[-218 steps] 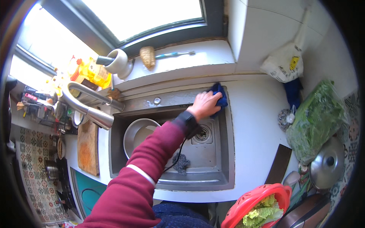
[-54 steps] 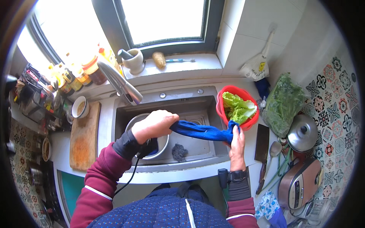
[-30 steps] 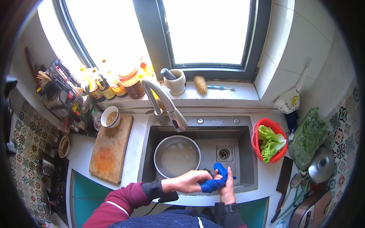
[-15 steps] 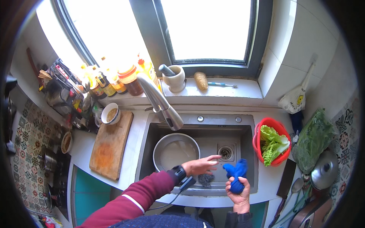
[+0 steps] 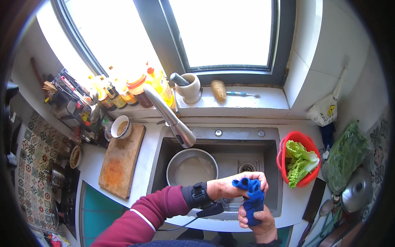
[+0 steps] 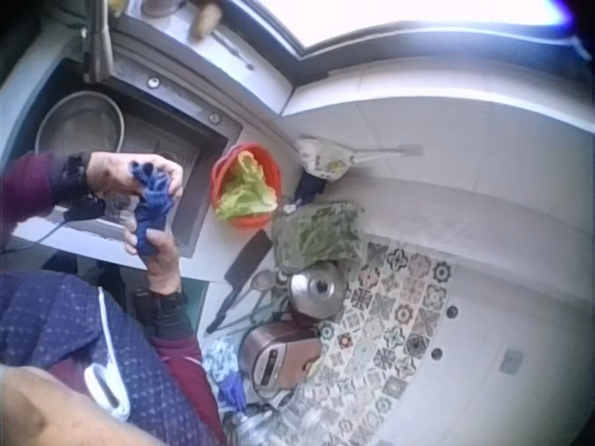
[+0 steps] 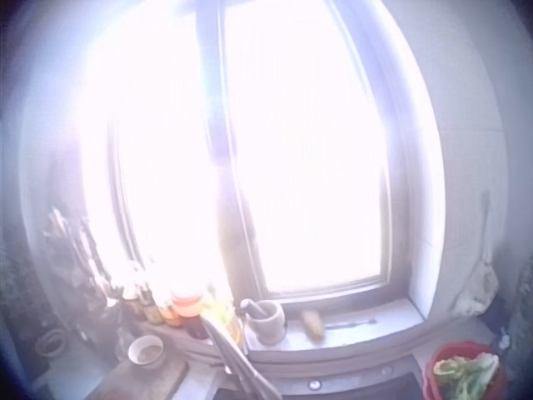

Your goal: The person washes a blue cloth in a metal bowl at the sink, then wipes the countertop and stovetop. They scrub a cleaver with a steel wool pad, rinse it, and clean the sink drain by removing the strainer, emptying debris into a bucket, and replacing the strainer.

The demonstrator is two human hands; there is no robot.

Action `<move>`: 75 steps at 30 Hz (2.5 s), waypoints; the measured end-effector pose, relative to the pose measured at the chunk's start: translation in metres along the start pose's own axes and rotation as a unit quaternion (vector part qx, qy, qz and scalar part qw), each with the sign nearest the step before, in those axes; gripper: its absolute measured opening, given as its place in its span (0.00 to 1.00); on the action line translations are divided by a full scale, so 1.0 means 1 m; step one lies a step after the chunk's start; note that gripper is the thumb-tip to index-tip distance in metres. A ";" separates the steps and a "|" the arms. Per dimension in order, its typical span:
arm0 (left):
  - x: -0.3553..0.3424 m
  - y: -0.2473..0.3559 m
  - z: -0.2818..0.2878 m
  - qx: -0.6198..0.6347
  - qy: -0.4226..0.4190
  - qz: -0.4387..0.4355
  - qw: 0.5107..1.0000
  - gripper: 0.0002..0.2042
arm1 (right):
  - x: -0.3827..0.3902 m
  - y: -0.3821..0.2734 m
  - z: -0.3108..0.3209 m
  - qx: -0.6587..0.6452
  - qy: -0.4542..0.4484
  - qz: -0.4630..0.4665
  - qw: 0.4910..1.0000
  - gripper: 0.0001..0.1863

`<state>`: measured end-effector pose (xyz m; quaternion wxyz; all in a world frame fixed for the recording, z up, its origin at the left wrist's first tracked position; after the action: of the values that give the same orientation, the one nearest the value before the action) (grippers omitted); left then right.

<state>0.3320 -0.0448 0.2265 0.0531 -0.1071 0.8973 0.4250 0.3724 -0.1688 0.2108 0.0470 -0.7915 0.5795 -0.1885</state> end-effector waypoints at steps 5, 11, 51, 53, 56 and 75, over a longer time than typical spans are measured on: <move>-0.012 -0.030 0.027 -0.059 0.168 0.083 0.980 0.11 | -0.007 -0.024 0.037 0.244 0.252 0.029 0.936 0.21; -0.006 -0.102 0.078 -0.337 0.358 0.090 0.866 0.12 | -0.042 -0.013 0.118 0.599 0.359 0.074 0.712 0.21; -0.026 0.035 -0.020 -0.278 0.151 0.027 0.948 0.13 | 0.001 -0.024 -0.024 -0.017 0.208 0.038 0.977 0.19; -0.026 0.023 -0.004 -0.338 0.183 -0.002 0.923 0.13 | -0.001 -0.030 -0.016 0.094 0.211 0.040 0.972 0.14; -0.029 -0.012 0.019 -0.359 0.228 0.044 0.904 0.13 | -0.013 -0.027 0.017 0.147 0.258 0.032 0.954 0.13; -0.027 -0.163 0.098 -0.599 0.312 0.106 0.730 0.03 | -0.051 0.011 0.205 0.336 0.421 0.113 0.835 0.18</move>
<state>0.3970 -0.0653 0.0468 -0.3507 -0.1480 0.4279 0.8198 0.4216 -0.1547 0.0057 0.0827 -0.5003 0.5292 -0.6803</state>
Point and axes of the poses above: each hand's wrist, its own x-axis away from the middle knuckle, its own z-axis out of the back of the hand, y = z × x, the point moved 5 cm from there along -x, towards the middle knuckle, and after that the axes turned 3 degrees about y, right-handed, at the moved point
